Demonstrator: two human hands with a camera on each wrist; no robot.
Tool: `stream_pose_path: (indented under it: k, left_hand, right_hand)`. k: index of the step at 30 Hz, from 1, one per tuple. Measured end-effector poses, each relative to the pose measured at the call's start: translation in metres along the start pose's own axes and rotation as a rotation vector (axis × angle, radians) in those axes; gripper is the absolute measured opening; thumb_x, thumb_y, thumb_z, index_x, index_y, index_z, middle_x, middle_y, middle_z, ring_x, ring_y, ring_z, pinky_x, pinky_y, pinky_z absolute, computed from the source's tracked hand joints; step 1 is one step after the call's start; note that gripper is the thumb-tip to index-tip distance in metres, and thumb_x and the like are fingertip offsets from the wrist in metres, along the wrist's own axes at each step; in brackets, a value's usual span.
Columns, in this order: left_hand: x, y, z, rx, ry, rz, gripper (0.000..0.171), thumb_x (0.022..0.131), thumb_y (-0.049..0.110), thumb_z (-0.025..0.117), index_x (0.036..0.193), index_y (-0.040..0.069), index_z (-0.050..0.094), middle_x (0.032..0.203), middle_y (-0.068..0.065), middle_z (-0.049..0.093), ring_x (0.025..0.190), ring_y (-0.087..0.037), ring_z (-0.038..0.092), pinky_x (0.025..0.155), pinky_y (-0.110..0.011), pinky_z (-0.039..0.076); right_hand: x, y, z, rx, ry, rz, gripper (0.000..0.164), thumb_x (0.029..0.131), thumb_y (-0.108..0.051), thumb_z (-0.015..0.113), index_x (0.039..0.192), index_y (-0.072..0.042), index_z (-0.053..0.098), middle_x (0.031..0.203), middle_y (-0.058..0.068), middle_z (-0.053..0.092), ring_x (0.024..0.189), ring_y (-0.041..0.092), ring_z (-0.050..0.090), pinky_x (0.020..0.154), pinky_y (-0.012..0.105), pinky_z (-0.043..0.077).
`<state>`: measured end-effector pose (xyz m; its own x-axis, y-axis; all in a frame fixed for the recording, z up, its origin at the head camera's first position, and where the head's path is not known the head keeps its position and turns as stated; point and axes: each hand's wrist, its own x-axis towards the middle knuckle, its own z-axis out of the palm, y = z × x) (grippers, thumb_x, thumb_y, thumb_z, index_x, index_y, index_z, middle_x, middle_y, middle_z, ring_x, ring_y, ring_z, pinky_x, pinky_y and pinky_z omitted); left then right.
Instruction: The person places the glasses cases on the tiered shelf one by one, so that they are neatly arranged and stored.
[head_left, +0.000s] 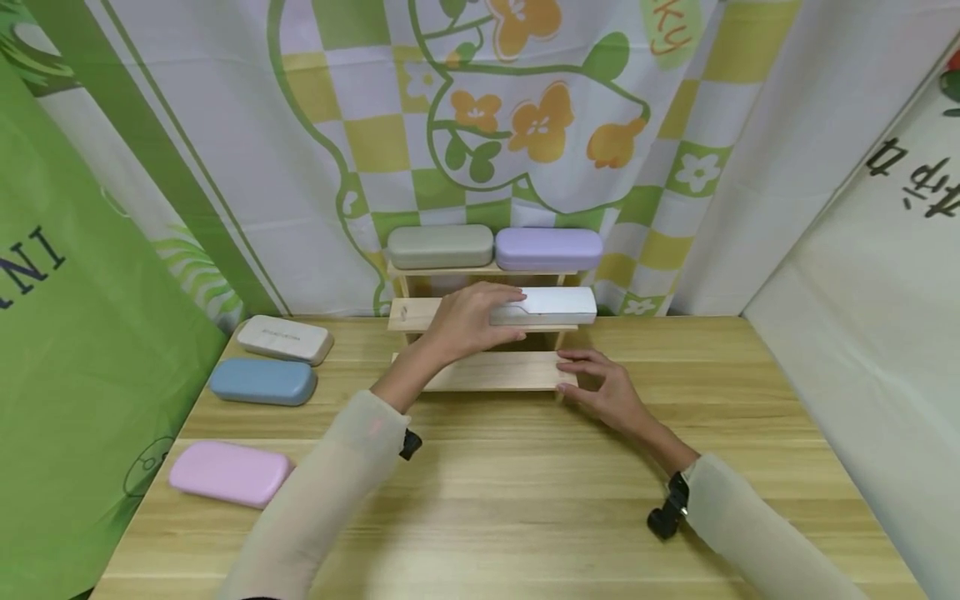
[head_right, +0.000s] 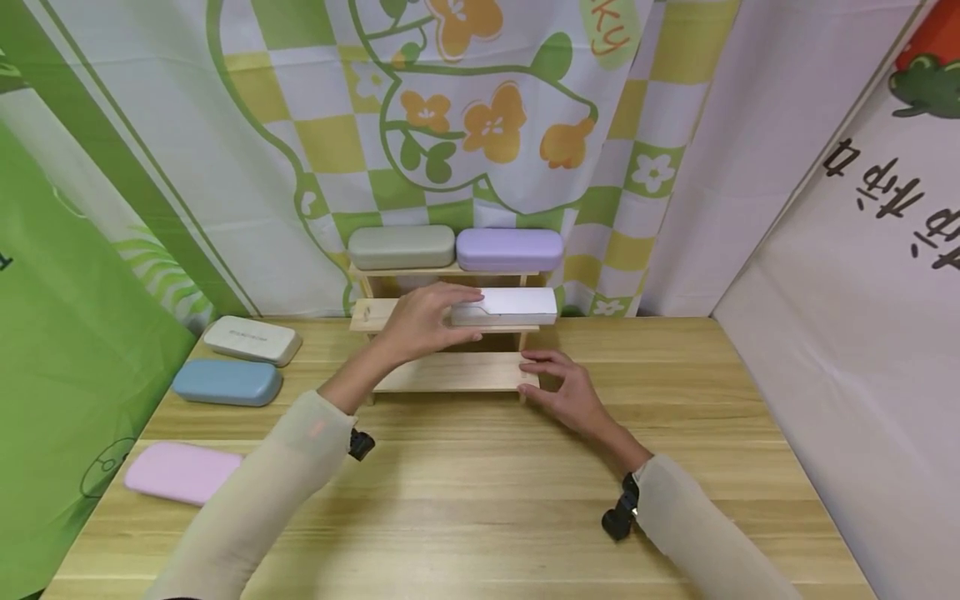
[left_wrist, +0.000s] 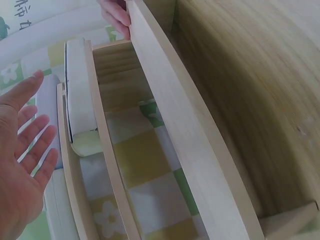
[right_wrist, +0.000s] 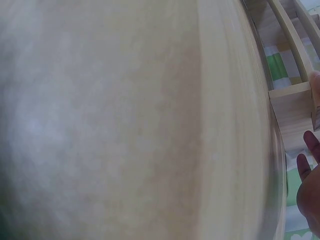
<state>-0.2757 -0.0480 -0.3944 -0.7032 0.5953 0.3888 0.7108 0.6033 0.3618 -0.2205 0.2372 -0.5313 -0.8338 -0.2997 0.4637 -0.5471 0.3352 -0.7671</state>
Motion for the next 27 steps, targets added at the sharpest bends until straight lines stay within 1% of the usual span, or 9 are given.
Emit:
stream_pose_path:
  k: [3, 5, 8, 11, 14, 19, 24, 26, 27]
  left_hand:
    - [-0.007, -0.001, -0.002, 0.018, -0.012, 0.022, 0.057, 0.087, 0.04, 0.088, 0.136, 0.013, 0.073, 0.139, -0.003, 0.071, 0.129, -0.023, 0.066, 0.1, -0.038, 0.057]
    - [-0.011, -0.002, -0.004, 0.038, -0.01, 0.035, 0.058, 0.087, 0.04, 0.089, 0.136, 0.013, 0.073, 0.139, -0.003, 0.071, 0.127, -0.023, 0.067, 0.097, -0.038, 0.059]
    - [-0.019, -0.004, -0.008, 0.051, 0.009, 0.049, 0.058, 0.085, 0.04, 0.09, 0.135, 0.014, 0.073, 0.137, -0.002, 0.072, 0.124, -0.022, 0.068, 0.09, -0.037, 0.06]
    - [-0.028, -0.006, -0.013, 0.043, 0.04, 0.057, 0.059, 0.083, 0.039, 0.091, 0.133, 0.014, 0.075, 0.135, -0.002, 0.073, 0.122, -0.022, 0.069, 0.083, -0.035, 0.062]
    - [-0.037, -0.008, -0.018, 0.036, 0.071, 0.08, 0.059, 0.081, 0.038, 0.093, 0.131, 0.013, 0.075, 0.133, -0.004, 0.074, 0.121, -0.023, 0.07, 0.079, -0.035, 0.062]
    - [-0.05, -0.013, -0.023, 0.008, 0.102, 0.123, 0.058, 0.08, 0.035, 0.094, 0.129, 0.01, 0.076, 0.133, -0.005, 0.074, 0.122, -0.025, 0.07, 0.085, -0.039, 0.062]
    - [-0.065, -0.016, -0.029, -0.031, 0.09, 0.114, 0.057, 0.081, 0.035, 0.094, 0.128, 0.008, 0.077, 0.132, -0.005, 0.075, 0.123, -0.025, 0.07, 0.088, -0.041, 0.061]
    - [-0.071, -0.017, -0.032, -0.051, 0.075, 0.1, 0.056, 0.081, 0.034, 0.093, 0.128, 0.007, 0.077, 0.132, -0.006, 0.074, 0.124, -0.026, 0.069, 0.093, -0.043, 0.06]
    - [-0.074, -0.018, -0.034, -0.059, 0.065, 0.093, 0.057, 0.081, 0.034, 0.093, 0.128, 0.007, 0.076, 0.133, -0.006, 0.074, 0.125, -0.026, 0.069, 0.098, -0.045, 0.058]
  right_hand:
    - [0.0, -0.001, 0.0, 0.002, 0.002, -0.009, 0.034, 0.084, 0.006, 0.086, 0.117, 0.007, 0.077, 0.134, 0.023, 0.068, 0.128, 0.043, 0.059, 0.117, 0.017, 0.034]
    - [0.0, -0.002, 0.001, -0.002, 0.005, -0.015, 0.034, 0.083, 0.008, 0.086, 0.116, 0.008, 0.076, 0.133, 0.024, 0.068, 0.127, 0.044, 0.06, 0.116, 0.017, 0.035]
    - [0.0, -0.002, 0.001, -0.003, 0.009, -0.012, 0.035, 0.082, 0.008, 0.086, 0.115, 0.009, 0.076, 0.133, 0.022, 0.069, 0.127, 0.043, 0.06, 0.116, 0.017, 0.035]
    - [0.0, -0.002, 0.001, -0.002, 0.009, -0.006, 0.036, 0.081, 0.008, 0.087, 0.115, 0.008, 0.076, 0.134, 0.021, 0.069, 0.128, 0.042, 0.06, 0.117, 0.017, 0.035]
    - [0.0, 0.0, 0.001, 0.0, 0.013, -0.013, 0.037, 0.08, 0.009, 0.087, 0.115, 0.008, 0.076, 0.133, 0.022, 0.069, 0.127, 0.043, 0.06, 0.116, 0.017, 0.036]
    - [-0.001, 0.003, 0.0, -0.009, 0.011, -0.019, 0.037, 0.08, 0.01, 0.086, 0.116, 0.007, 0.077, 0.133, 0.021, 0.069, 0.127, 0.044, 0.06, 0.116, 0.017, 0.036]
    - [-0.001, 0.003, -0.001, -0.027, -0.009, 0.002, 0.036, 0.084, 0.005, 0.085, 0.119, 0.005, 0.077, 0.135, 0.018, 0.069, 0.129, 0.04, 0.06, 0.116, 0.017, 0.036]
    - [-0.001, 0.002, -0.001, -0.016, -0.012, 0.011, 0.035, 0.085, 0.004, 0.085, 0.119, 0.004, 0.077, 0.136, 0.017, 0.069, 0.13, 0.039, 0.059, 0.117, 0.017, 0.036]
    - [-0.001, 0.002, -0.001, -0.013, -0.013, 0.011, 0.035, 0.086, 0.004, 0.085, 0.12, 0.005, 0.077, 0.136, 0.017, 0.069, 0.13, 0.039, 0.059, 0.117, 0.017, 0.035]
